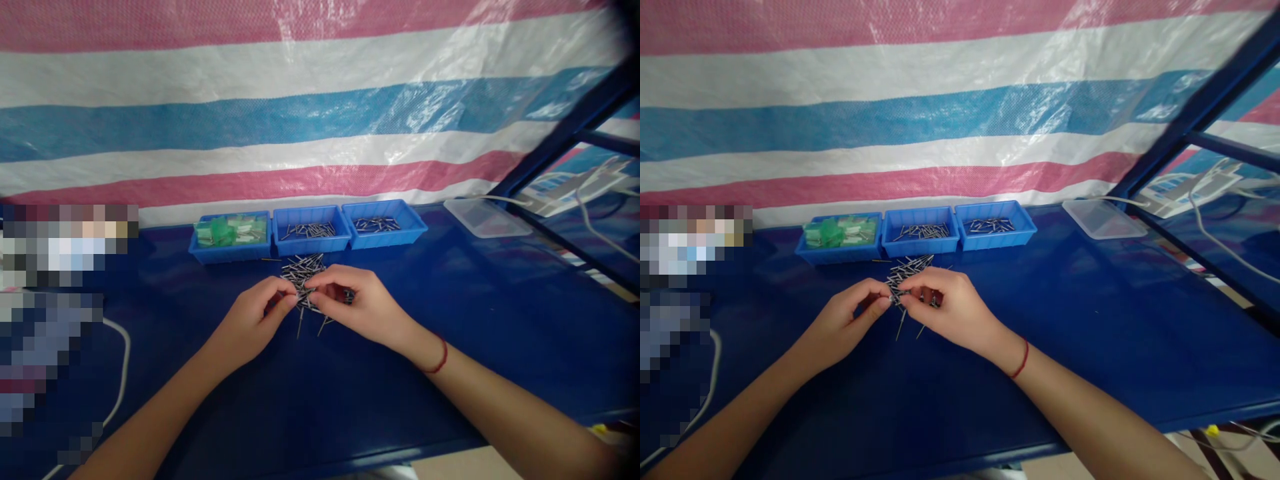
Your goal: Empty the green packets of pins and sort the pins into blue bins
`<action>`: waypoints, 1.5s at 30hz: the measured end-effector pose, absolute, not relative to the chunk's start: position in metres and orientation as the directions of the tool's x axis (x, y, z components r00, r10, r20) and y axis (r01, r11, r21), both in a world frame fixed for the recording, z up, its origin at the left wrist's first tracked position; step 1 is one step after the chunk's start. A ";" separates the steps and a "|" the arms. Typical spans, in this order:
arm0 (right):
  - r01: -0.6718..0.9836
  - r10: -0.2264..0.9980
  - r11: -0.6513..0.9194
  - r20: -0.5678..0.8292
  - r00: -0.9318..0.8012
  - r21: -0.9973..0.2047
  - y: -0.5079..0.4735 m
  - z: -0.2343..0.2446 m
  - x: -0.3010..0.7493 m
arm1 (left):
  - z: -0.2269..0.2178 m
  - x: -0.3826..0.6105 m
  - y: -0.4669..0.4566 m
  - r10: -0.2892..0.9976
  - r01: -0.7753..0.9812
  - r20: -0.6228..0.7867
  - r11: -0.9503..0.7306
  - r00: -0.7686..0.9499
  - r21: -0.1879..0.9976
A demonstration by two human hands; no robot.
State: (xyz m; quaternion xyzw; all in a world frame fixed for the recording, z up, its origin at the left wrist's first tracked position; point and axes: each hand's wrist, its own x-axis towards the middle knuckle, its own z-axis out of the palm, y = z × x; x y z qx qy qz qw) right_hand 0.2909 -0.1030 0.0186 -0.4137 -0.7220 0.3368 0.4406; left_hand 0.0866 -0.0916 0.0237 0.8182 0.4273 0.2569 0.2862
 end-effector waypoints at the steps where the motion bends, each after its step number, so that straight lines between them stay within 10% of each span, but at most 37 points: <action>1: 0.278 0.894 0.426 0.354 -0.274 -0.861 -0.105 0.019 0.289 | 0.024 0.087 -0.093 0.847 0.536 0.165 -0.458 0.505 0.710; 21: 0.224 0.819 0.567 0.512 -0.259 -0.793 -0.112 0.019 0.283 | 0.017 0.091 -0.099 0.855 0.360 0.194 -0.395 0.482 0.845; 34: 0.315 0.873 0.461 0.359 -0.331 -0.830 -0.105 0.015 0.286 | 0.020 0.088 -0.100 0.871 0.424 0.254 -0.436 0.421 0.794; 45: -0.233 0.924 0.003 -0.087 0.374 -0.972 -0.051 0.008 0.342 | 0.019 0.074 -0.090 0.601 0.557 0.071 -0.774 0.796 0.302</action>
